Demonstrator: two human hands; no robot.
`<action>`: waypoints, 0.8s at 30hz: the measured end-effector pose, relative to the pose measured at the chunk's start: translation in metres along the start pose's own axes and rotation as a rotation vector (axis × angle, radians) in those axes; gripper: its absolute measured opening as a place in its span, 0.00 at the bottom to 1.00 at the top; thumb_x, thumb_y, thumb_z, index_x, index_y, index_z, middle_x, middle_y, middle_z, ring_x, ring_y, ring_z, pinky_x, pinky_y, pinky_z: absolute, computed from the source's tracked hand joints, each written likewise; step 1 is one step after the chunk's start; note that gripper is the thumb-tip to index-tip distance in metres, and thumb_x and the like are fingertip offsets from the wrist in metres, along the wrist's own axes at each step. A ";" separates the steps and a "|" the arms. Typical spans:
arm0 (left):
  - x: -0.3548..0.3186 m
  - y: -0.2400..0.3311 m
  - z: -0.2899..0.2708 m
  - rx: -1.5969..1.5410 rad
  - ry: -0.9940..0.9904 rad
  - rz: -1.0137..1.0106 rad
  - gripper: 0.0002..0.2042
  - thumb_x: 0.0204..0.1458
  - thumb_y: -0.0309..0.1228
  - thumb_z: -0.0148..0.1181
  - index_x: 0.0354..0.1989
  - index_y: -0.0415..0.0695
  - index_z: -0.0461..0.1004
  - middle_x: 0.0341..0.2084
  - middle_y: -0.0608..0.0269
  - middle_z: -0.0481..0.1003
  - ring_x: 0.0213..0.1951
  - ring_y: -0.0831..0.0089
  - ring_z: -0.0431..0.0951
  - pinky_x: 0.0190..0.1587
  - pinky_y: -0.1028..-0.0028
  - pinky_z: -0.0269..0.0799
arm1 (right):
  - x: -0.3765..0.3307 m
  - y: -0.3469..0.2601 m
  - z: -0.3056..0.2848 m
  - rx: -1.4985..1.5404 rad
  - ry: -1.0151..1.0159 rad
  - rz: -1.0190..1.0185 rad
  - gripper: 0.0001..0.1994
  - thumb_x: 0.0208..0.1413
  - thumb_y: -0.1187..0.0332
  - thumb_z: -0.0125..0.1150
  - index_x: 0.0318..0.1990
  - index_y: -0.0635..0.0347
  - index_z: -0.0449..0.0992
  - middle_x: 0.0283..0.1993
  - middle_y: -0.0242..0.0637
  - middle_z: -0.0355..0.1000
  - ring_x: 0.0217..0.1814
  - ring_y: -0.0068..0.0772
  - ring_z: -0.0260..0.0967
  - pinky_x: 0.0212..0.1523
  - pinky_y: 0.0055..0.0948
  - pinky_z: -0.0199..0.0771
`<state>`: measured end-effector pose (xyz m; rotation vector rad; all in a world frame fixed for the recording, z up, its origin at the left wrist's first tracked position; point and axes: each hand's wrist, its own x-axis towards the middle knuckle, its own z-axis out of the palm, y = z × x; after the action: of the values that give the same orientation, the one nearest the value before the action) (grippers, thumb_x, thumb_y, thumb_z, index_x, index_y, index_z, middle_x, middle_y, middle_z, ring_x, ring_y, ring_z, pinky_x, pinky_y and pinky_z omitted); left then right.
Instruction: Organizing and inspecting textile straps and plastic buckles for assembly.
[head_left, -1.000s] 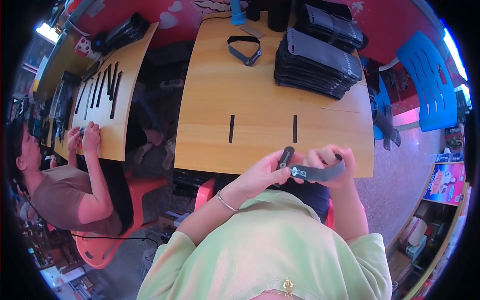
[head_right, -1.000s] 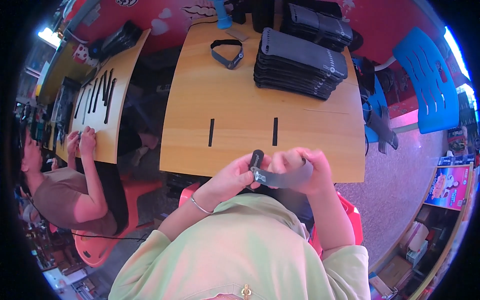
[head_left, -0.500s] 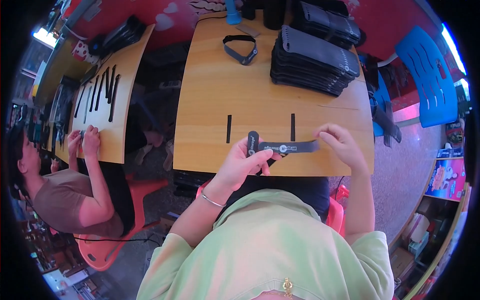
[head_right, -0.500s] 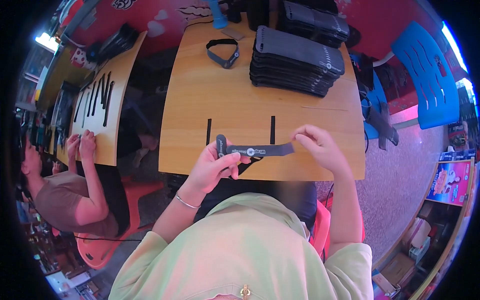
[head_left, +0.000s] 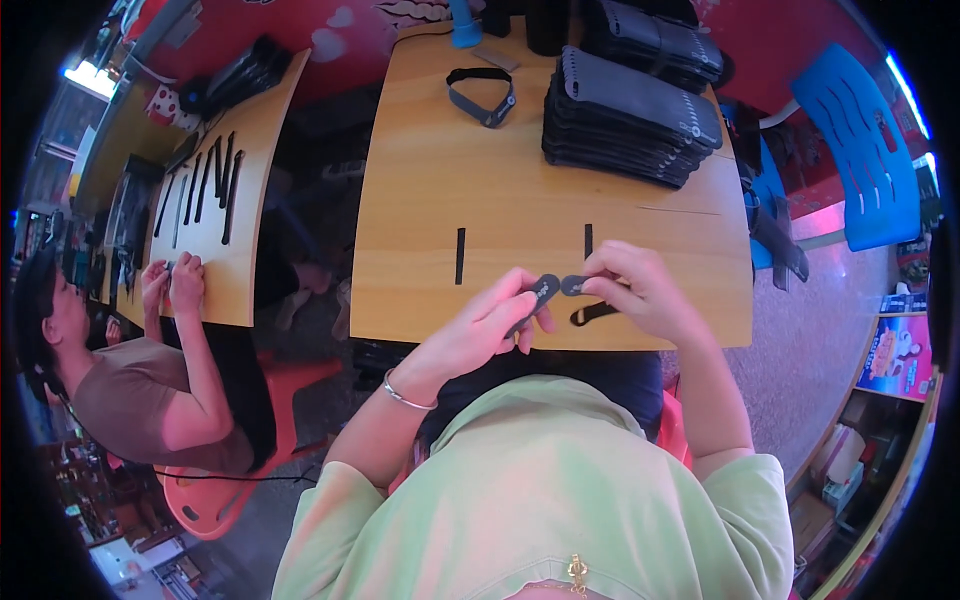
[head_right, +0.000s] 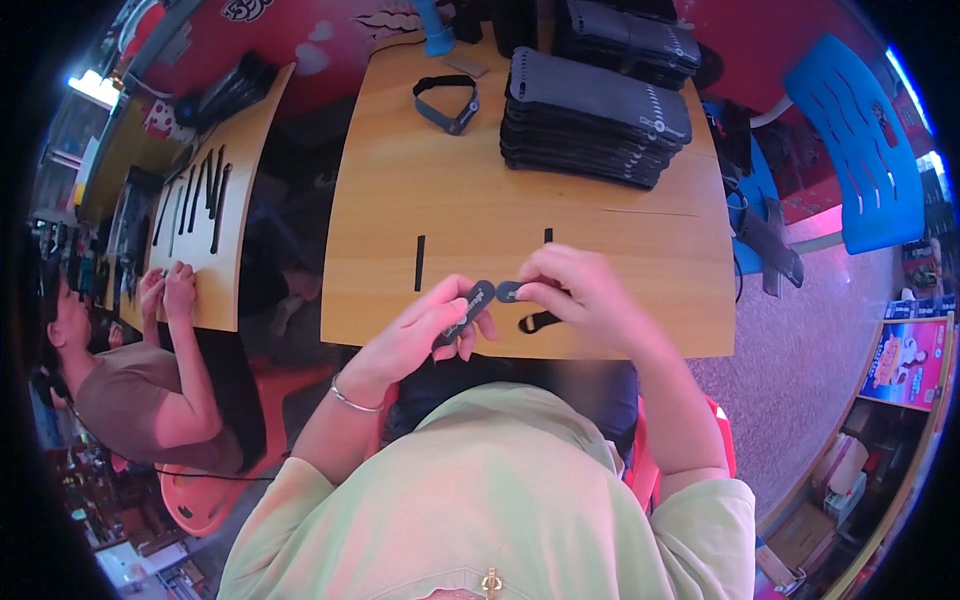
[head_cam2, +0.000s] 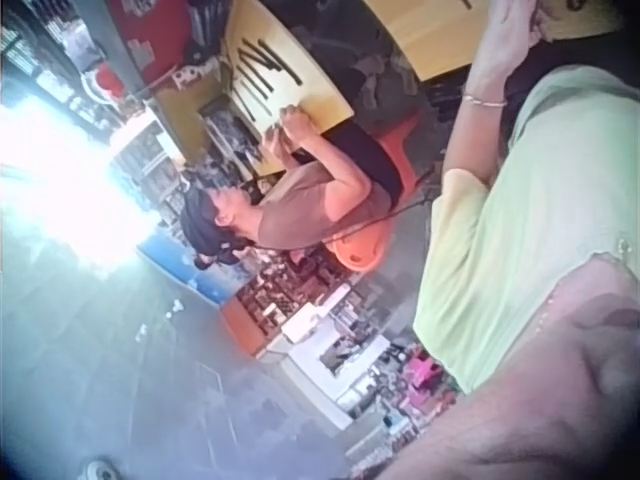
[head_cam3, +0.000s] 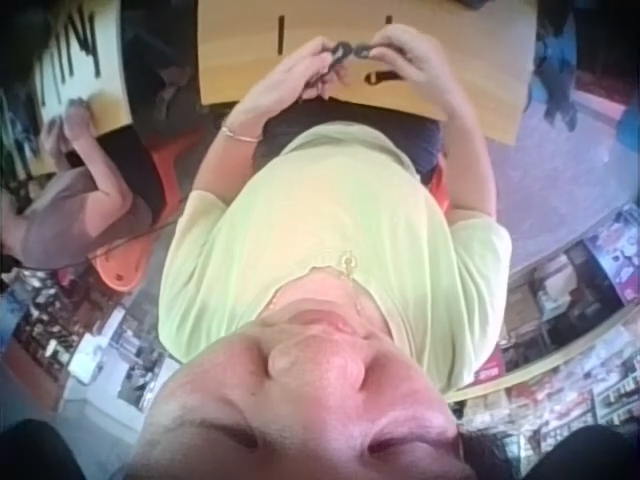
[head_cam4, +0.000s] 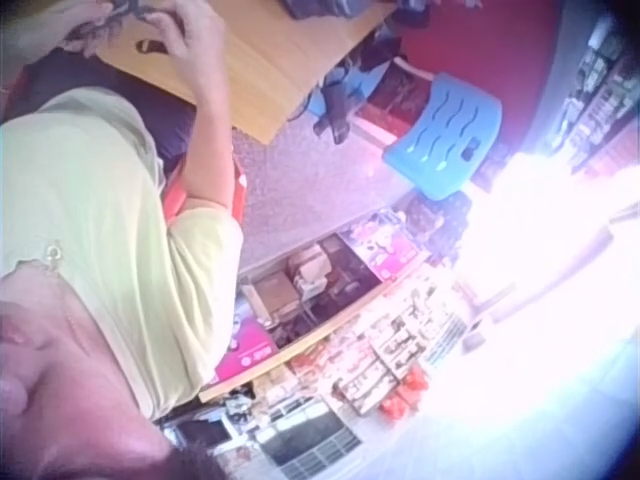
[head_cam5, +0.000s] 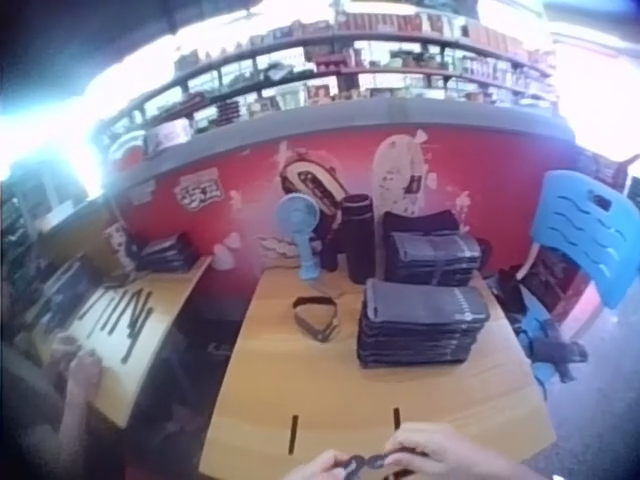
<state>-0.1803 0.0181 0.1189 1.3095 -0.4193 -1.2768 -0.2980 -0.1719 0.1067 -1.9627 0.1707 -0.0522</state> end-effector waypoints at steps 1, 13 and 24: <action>-0.002 -0.002 -0.005 0.034 -0.018 0.024 0.05 0.59 0.26 0.47 0.38 0.38 0.67 0.26 0.65 0.74 0.20 0.85 0.67 0.23 0.87 0.60 | 0.001 -0.001 -0.002 -0.057 0.020 -0.066 0.06 0.53 0.70 0.59 0.34 0.63 0.72 0.27 0.39 0.68 0.30 0.34 0.68 0.31 0.30 0.67; -0.021 0.011 -0.021 0.373 -0.015 0.035 0.09 0.58 0.27 0.47 0.40 0.34 0.72 0.25 0.62 0.78 0.15 0.83 0.68 0.21 0.82 0.64 | 0.001 -0.031 -0.020 -0.405 -0.075 -0.230 0.05 0.50 0.67 0.60 0.31 0.57 0.72 0.23 0.38 0.68 0.26 0.40 0.68 0.26 0.32 0.65; -0.016 0.017 -0.011 0.496 -0.096 0.058 0.09 0.56 0.25 0.47 0.37 0.35 0.73 0.27 0.60 0.78 0.15 0.78 0.72 0.22 0.79 0.67 | 0.012 -0.042 -0.002 -0.541 -0.162 -0.312 0.07 0.49 0.64 0.61 0.29 0.55 0.71 0.23 0.36 0.67 0.27 0.42 0.67 0.24 0.36 0.61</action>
<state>-0.1687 0.0331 0.1367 1.6351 -0.8766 -1.2328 -0.2822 -0.1600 0.1455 -2.5066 -0.2561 -0.0540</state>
